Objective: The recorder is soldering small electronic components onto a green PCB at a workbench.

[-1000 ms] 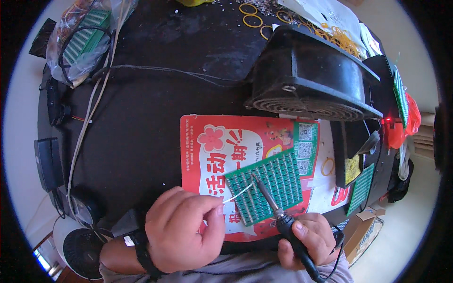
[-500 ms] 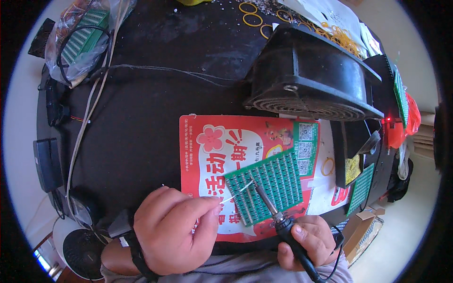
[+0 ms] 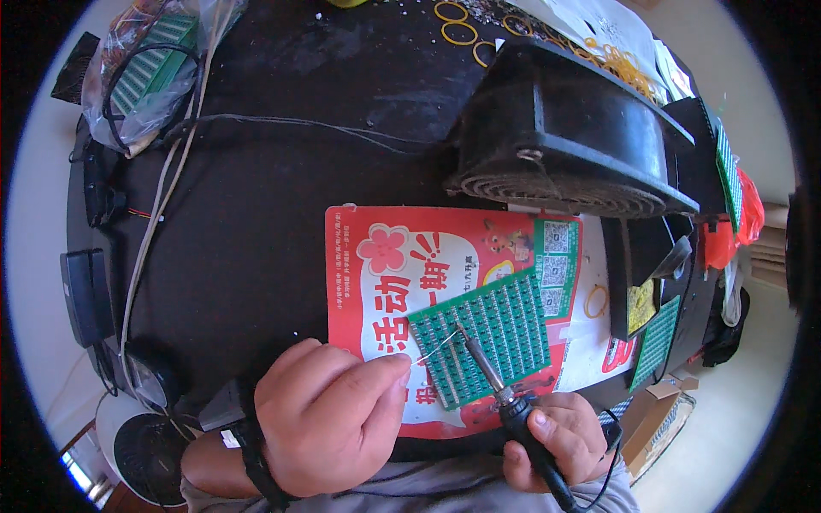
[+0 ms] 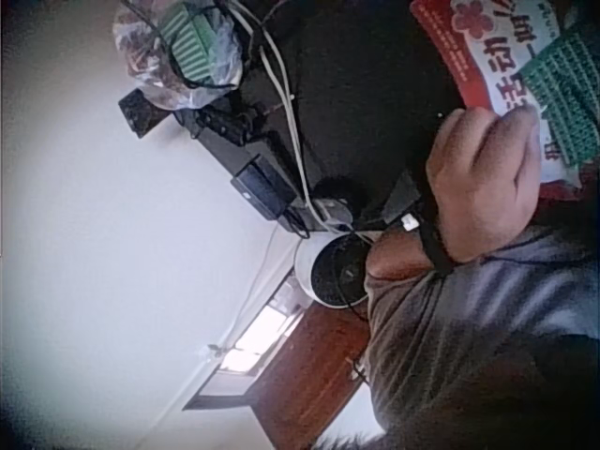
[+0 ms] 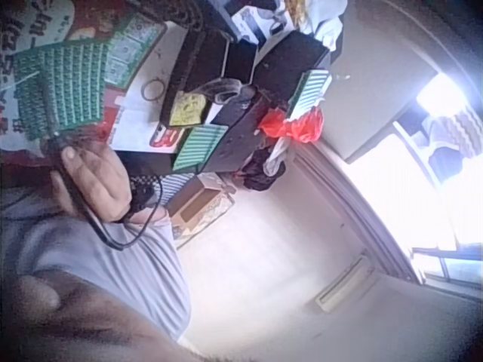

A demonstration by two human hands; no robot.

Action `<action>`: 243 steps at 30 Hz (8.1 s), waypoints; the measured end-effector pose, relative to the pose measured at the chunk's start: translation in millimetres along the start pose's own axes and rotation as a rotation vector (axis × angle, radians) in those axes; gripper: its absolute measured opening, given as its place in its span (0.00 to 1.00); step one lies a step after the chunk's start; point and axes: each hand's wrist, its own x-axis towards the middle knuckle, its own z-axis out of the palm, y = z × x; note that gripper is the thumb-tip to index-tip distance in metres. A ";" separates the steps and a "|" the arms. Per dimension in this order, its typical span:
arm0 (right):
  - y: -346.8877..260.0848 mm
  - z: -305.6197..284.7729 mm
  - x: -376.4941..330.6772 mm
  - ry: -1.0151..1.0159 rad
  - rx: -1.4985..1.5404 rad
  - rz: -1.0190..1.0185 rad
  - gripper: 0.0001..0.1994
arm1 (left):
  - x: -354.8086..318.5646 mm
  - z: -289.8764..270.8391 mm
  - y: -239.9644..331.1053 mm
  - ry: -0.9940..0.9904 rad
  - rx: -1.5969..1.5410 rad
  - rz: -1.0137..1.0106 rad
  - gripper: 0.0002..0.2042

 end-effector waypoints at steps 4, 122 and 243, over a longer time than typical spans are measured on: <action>10.0 0.4 -15.9 0.024 0.008 -0.047 0.21 | 1.3 2.3 -0.3 -0.017 0.013 0.035 0.08; 10.8 -2.0 -44.0 0.053 0.015 -0.064 0.21 | -30.8 16.7 5.3 0.003 0.113 0.187 0.13; 22.9 13.3 -55.8 0.232 0.044 -0.195 0.14 | -48.5 28.1 8.4 0.084 0.184 0.263 0.10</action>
